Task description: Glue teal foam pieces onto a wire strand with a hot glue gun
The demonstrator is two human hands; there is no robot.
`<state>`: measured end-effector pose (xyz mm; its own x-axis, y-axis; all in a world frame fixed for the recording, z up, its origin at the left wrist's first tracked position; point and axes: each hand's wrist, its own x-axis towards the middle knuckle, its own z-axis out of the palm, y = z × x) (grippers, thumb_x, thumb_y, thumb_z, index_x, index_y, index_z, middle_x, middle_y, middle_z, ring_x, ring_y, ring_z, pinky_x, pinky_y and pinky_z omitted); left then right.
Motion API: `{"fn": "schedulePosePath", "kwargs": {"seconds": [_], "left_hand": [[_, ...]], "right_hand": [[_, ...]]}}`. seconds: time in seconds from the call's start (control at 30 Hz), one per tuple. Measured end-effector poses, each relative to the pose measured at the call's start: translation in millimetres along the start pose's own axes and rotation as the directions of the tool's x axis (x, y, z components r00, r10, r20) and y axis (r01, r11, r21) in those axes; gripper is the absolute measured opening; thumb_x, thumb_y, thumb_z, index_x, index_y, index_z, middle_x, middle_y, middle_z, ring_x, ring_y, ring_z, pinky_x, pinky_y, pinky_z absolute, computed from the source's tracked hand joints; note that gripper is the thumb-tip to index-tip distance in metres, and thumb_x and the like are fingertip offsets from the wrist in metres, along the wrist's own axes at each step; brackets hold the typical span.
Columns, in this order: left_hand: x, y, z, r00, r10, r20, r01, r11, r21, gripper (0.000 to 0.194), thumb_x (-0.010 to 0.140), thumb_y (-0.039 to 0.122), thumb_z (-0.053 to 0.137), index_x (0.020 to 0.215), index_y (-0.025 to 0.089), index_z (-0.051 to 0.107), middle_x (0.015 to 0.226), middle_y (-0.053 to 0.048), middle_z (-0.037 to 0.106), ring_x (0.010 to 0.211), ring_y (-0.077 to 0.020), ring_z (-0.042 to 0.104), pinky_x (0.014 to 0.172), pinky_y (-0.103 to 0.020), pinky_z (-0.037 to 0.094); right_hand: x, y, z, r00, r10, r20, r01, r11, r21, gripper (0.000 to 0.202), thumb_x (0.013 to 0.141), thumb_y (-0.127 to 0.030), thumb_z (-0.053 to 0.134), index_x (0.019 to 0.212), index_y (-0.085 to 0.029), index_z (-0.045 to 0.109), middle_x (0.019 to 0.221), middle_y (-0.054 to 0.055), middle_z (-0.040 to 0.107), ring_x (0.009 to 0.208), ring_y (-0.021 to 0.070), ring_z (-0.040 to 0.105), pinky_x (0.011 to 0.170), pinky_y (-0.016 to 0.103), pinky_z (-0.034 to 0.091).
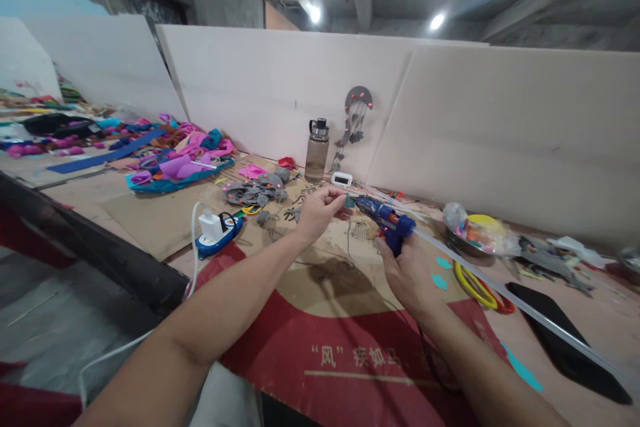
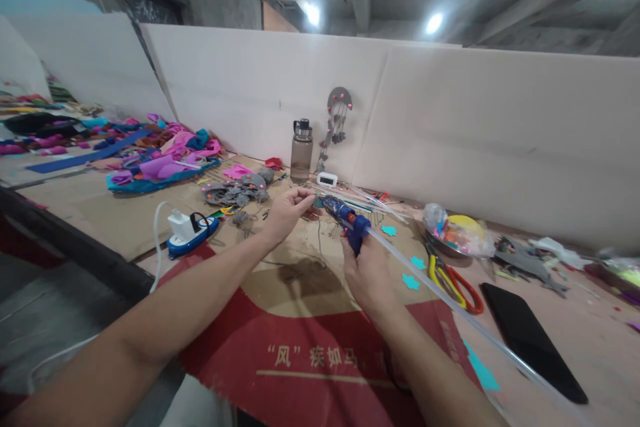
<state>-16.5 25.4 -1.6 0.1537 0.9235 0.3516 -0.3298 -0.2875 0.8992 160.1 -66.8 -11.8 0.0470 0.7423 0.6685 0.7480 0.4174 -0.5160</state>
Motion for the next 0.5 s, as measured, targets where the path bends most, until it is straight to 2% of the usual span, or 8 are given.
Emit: {"fn": "schedulePosePath", "kwargs": {"seconds": [0.23, 0.5], "left_hand": [[-3.3, 1.8, 3.2, 1.0, -0.03, 0.009, 0.03, 0.999, 0.017, 0.03, 0.077, 0.038, 0.072, 0.087, 0.012, 0.06, 0.067, -0.002, 0.067, 0.06, -0.0151, 0.07, 0.057, -0.026, 0.058], [0.7, 2.3, -1.3, 1.0, -0.023, -0.009, 0.023, 0.999, -0.023, 0.03, 0.076, 0.038, 0.072, 0.087, 0.013, 0.059, 0.071, -0.002, 0.068, 0.06, -0.0144, 0.07, 0.056, -0.025, 0.057]], "right_hand": [[-1.5, 5.2, 3.1, 1.0, -0.004, -0.018, 0.004, 1.0, -0.007, 0.034, 0.089, -0.043, 0.049, 0.111, -0.018, 0.056, 0.103, 0.015, 0.064, 0.094, 0.0299, 0.06, 0.087, 0.049, 0.049], [-0.1, 2.9, 2.1, 1.0, 0.007, -0.006, -0.007, 1.0, -0.011, 0.032, 0.088, -0.043, 0.048, 0.106, -0.018, 0.056, 0.1, 0.016, 0.065, 0.093, 0.0307, 0.061, 0.086, 0.051, 0.05]]}}
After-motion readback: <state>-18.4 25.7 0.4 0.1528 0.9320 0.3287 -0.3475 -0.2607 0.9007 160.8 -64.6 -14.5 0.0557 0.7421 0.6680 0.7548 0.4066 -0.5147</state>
